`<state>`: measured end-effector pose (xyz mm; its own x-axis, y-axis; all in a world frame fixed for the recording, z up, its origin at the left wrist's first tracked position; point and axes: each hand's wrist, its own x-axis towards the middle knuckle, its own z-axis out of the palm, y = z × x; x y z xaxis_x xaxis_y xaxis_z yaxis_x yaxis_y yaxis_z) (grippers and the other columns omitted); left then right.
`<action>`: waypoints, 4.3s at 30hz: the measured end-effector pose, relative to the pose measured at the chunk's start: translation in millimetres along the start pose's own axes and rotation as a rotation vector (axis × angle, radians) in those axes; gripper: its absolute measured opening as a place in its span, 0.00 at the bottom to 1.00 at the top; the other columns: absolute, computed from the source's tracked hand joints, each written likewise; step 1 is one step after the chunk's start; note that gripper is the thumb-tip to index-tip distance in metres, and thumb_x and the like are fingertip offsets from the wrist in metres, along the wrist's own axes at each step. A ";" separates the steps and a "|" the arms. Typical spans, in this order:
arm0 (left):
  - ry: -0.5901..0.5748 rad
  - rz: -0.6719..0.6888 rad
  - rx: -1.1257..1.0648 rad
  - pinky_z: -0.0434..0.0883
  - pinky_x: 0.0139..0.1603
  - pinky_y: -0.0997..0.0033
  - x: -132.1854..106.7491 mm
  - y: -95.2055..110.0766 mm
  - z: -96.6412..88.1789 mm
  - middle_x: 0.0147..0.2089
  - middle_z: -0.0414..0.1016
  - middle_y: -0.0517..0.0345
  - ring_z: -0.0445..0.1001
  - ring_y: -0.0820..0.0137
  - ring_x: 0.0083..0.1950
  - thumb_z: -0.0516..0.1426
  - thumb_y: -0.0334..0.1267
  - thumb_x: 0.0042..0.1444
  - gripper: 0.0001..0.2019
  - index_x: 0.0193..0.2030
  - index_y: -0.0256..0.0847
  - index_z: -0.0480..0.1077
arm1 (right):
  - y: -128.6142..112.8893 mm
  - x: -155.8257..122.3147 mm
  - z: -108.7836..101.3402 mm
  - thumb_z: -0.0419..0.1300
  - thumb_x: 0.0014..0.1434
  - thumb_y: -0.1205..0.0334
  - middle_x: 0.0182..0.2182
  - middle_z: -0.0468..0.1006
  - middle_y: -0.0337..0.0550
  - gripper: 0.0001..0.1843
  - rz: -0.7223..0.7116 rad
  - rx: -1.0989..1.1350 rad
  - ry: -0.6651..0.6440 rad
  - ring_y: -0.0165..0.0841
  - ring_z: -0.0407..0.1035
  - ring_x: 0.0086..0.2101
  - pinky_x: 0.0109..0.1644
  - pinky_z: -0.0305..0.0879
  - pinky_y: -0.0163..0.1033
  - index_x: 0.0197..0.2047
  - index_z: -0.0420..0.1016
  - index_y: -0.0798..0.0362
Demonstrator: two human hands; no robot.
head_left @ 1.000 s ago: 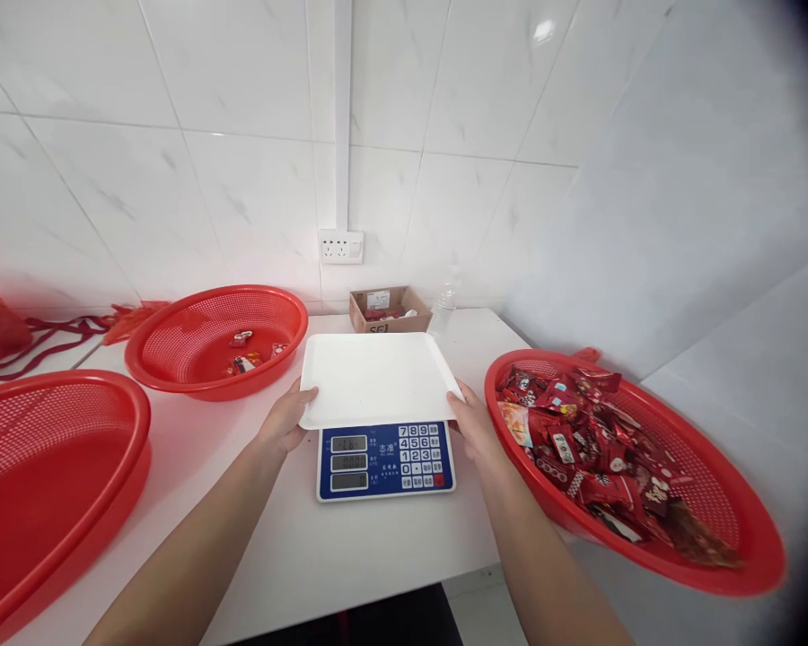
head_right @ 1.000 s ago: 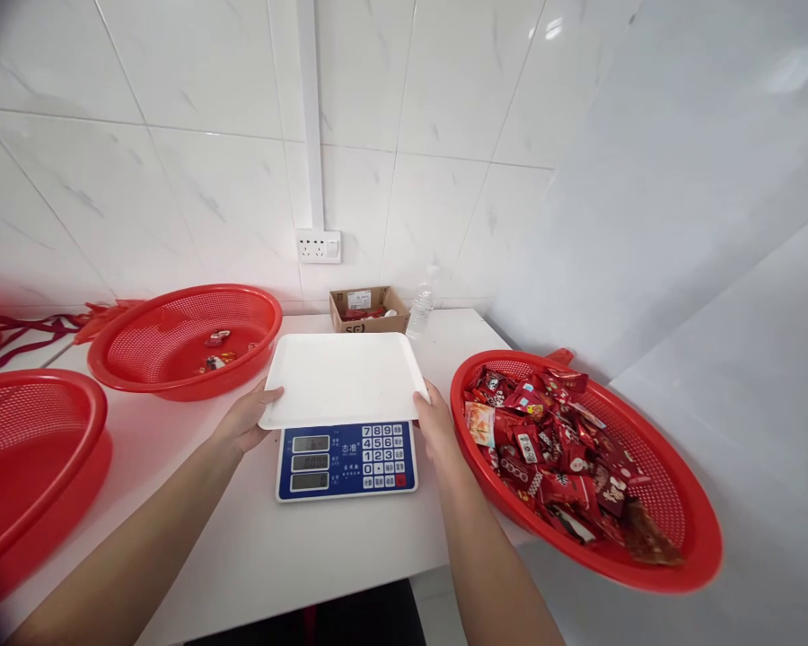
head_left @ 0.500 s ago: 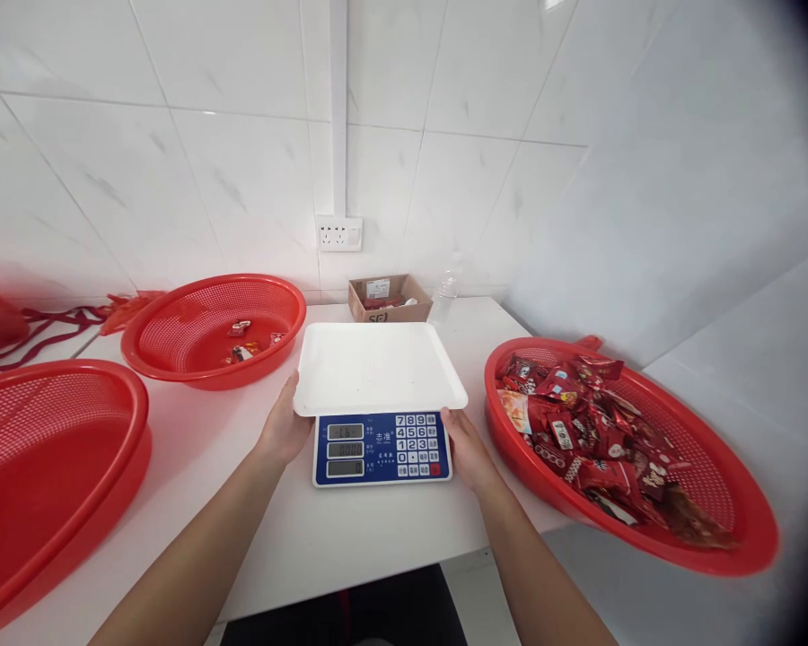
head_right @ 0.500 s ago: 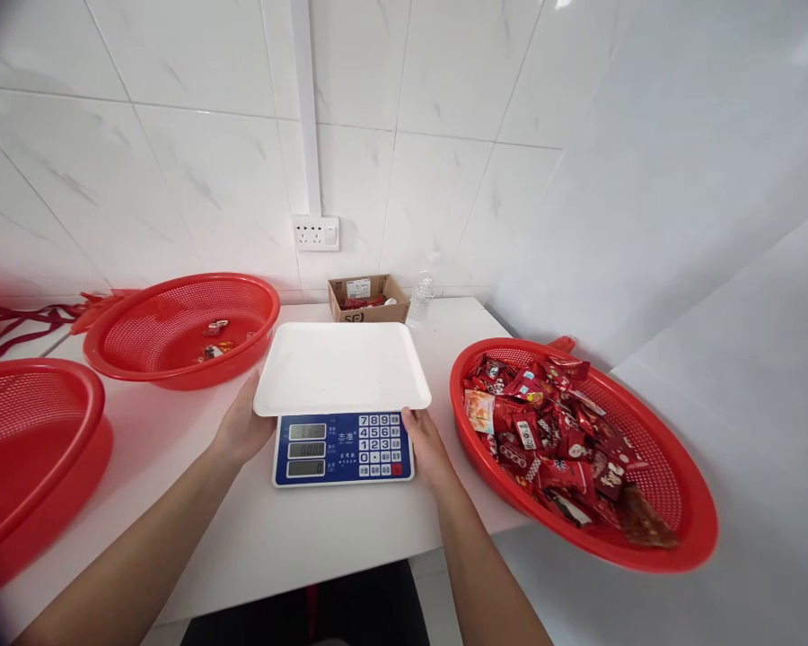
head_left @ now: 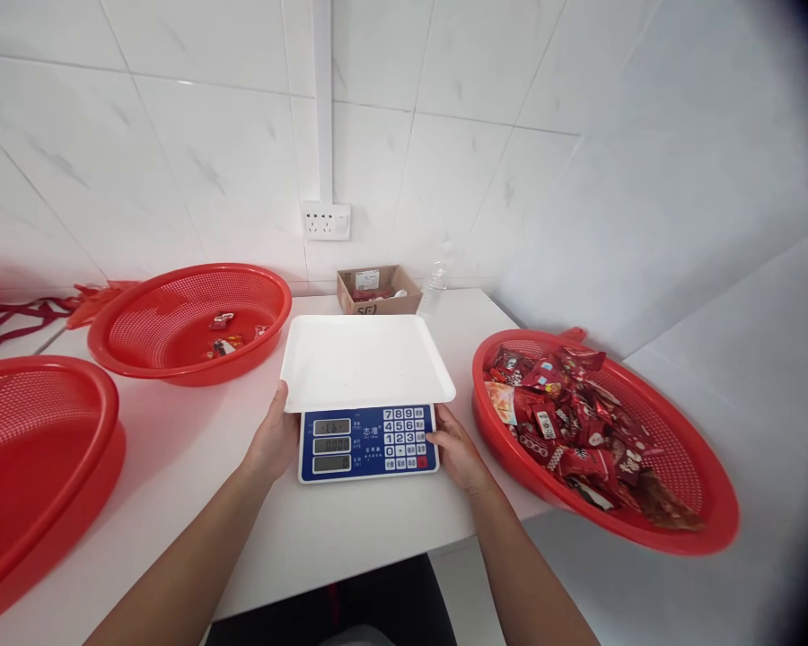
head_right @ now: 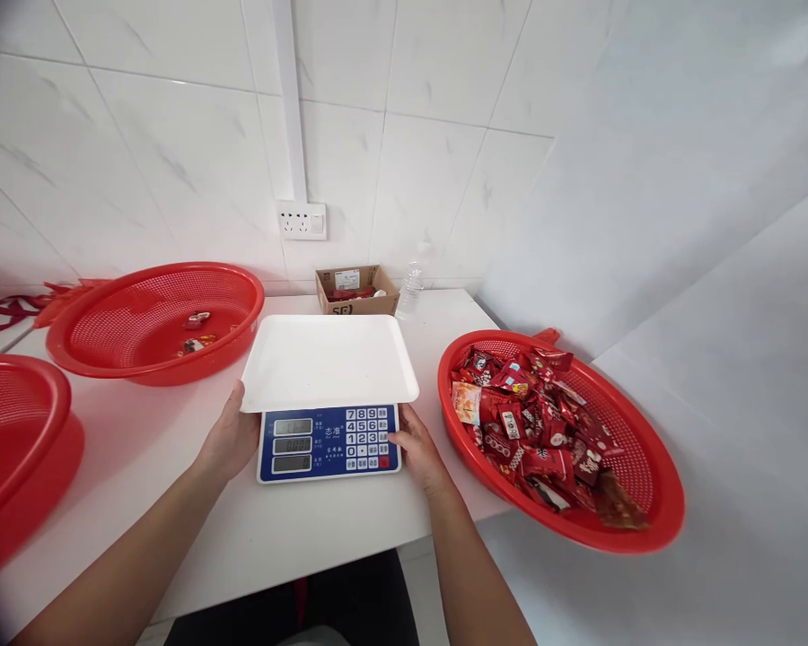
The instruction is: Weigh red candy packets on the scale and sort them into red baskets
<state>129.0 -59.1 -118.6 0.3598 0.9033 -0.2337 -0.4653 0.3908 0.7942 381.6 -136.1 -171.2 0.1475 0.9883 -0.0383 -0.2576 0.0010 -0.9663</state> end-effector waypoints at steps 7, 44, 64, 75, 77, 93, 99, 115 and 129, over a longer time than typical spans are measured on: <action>0.044 0.004 -0.003 0.62 0.60 0.61 2.4 -3.8 0.3 0.58 0.69 0.55 0.65 0.59 0.59 0.48 0.56 0.56 0.29 0.62 0.46 0.58 | -1.9 8.2 11.9 0.59 0.48 0.61 0.42 0.77 0.41 0.16 0.045 -0.022 0.155 0.39 0.71 0.42 0.43 0.67 0.43 0.43 0.68 0.49; 0.086 0.009 -0.044 0.62 0.60 0.61 1.7 -5.4 2.8 0.58 0.69 0.56 0.66 0.58 0.58 0.53 0.49 0.56 0.25 0.60 0.44 0.62 | 3.1 15.2 18.2 0.56 0.47 0.63 0.35 0.75 0.39 0.10 0.046 -0.155 0.309 0.37 0.70 0.36 0.37 0.65 0.41 0.37 0.66 0.50; 0.092 0.000 -0.079 0.62 0.60 0.62 1.7 -5.6 2.6 0.56 0.70 0.54 0.67 0.58 0.58 0.53 0.47 0.57 0.23 0.58 0.42 0.63 | 7.7 15.1 18.6 0.57 0.48 0.61 0.36 0.75 0.38 0.11 0.016 -0.181 0.336 0.37 0.68 0.37 0.39 0.63 0.41 0.38 0.68 0.49; 0.088 -0.005 -0.095 0.62 0.60 0.61 2.4 -6.4 1.2 0.56 0.71 0.55 0.67 0.59 0.58 0.53 0.47 0.56 0.24 0.58 0.43 0.64 | 5.9 14.7 18.4 0.57 0.48 0.62 0.36 0.75 0.38 0.11 0.036 -0.169 0.337 0.37 0.69 0.37 0.40 0.64 0.42 0.38 0.67 0.49; 0.094 -0.002 -0.100 0.62 0.60 0.61 2.7 -6.3 1.3 0.55 0.71 0.54 0.67 0.59 0.57 0.53 0.47 0.56 0.24 0.58 0.42 0.64 | 4.7 14.5 19.2 0.57 0.47 0.62 0.37 0.75 0.38 0.12 0.052 -0.158 0.338 0.38 0.69 0.37 0.38 0.65 0.42 0.39 0.67 0.49; 0.082 0.008 -0.090 0.61 0.60 0.60 1.6 -6.8 1.8 0.56 0.70 0.53 0.67 0.58 0.57 0.53 0.47 0.56 0.25 0.59 0.42 0.62 | 6.3 14.4 19.5 0.57 0.48 0.63 0.40 0.74 0.39 0.17 -0.008 -0.142 0.323 0.39 0.68 0.41 0.41 0.65 0.44 0.44 0.65 0.48; 0.075 -0.002 -0.093 0.62 0.60 0.61 1.2 -5.9 2.3 0.54 0.72 0.53 0.68 0.58 0.56 0.53 0.47 0.57 0.24 0.59 0.42 0.62 | 5.3 13.9 21.5 0.57 0.48 0.64 0.41 0.75 0.39 0.24 -0.021 -0.105 0.315 0.38 0.69 0.41 0.40 0.67 0.43 0.50 0.63 0.46; 0.065 -0.002 -0.075 0.64 0.58 0.62 -3.6 -1.8 5.3 0.55 0.71 0.52 0.71 0.59 0.54 0.53 0.46 0.57 0.24 0.59 0.41 0.62 | 6.7 1.6 12.7 0.59 0.52 0.60 0.56 0.66 0.39 0.28 -0.027 0.059 0.137 0.39 0.64 0.52 0.48 0.66 0.45 0.56 0.58 0.41; 0.078 -0.008 -0.076 0.64 0.59 0.62 -0.5 -3.6 3.4 0.53 0.73 0.52 0.71 0.60 0.53 0.53 0.44 0.57 0.24 0.60 0.41 0.61 | 1.2 -14.8 -0.4 0.58 0.42 0.73 0.57 0.64 0.37 0.44 0.052 -0.182 -0.022 0.36 0.62 0.54 0.60 0.53 0.46 0.62 0.52 0.42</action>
<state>133.3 -61.6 -119.5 0.3011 0.9098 -0.2856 -0.5240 0.4081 0.7476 379.5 -150.8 -171.9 0.1166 0.9894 -0.0861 -0.0872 -0.0761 -0.9933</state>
